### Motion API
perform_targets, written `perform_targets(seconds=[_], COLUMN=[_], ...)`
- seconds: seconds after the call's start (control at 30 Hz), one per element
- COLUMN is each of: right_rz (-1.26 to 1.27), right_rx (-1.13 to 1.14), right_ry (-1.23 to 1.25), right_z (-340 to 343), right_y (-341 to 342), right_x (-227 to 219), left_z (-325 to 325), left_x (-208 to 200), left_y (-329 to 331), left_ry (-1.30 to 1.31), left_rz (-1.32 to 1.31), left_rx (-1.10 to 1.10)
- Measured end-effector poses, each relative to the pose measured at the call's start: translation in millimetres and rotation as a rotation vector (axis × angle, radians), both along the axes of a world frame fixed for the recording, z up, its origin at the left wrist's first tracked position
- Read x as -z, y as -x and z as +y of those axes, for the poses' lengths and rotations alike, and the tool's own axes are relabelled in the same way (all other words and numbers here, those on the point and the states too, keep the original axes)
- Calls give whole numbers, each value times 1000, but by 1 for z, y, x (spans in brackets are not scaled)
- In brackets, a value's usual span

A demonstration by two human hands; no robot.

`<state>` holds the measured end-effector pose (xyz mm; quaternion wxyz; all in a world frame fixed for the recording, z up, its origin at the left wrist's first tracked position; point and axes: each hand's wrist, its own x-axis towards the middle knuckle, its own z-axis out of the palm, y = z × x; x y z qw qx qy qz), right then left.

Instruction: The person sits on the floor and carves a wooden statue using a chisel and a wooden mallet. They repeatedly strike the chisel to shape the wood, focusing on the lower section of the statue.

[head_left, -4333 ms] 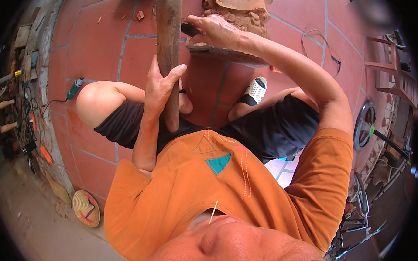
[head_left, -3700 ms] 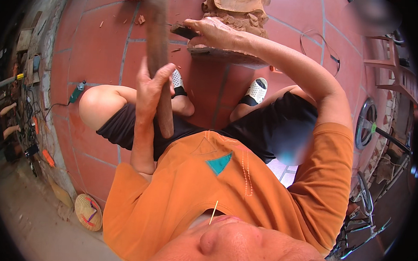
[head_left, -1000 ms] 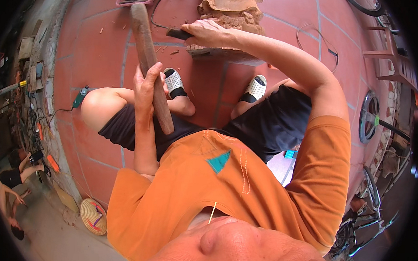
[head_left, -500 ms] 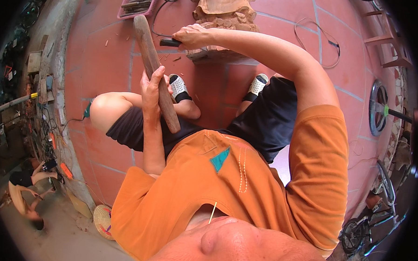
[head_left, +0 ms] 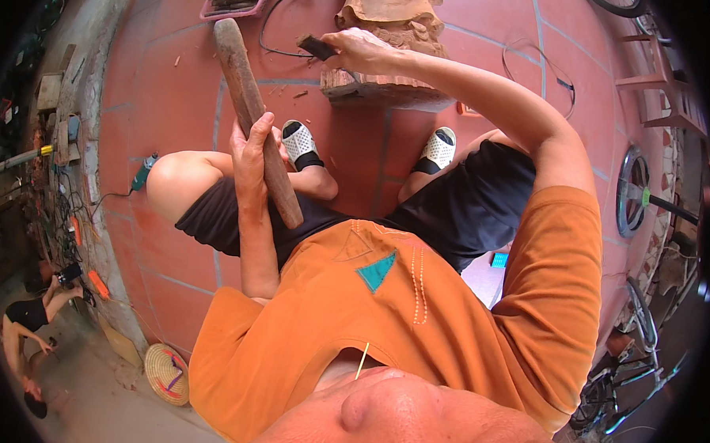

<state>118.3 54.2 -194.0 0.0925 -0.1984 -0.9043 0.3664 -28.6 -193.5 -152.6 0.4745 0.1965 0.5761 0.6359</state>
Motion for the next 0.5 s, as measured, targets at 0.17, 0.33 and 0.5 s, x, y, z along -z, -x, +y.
perform_targets(seconds=[0.17, 0.33, 0.5], right_rz=[7, -44, 148], right_rx=[36, 41, -51], right_ry=[-26, 15, -72], right_z=[0, -4, -19], right_y=[-12, 3, 22], right_x=[-13, -18, -65], left_z=[-3, 0, -2], left_x=[1, 6, 7], left_y=[-3, -3, -6], left_ry=[20, 36, 41], left_rz=[-22, -41, -12], left_rx=[-16, -8, 27])
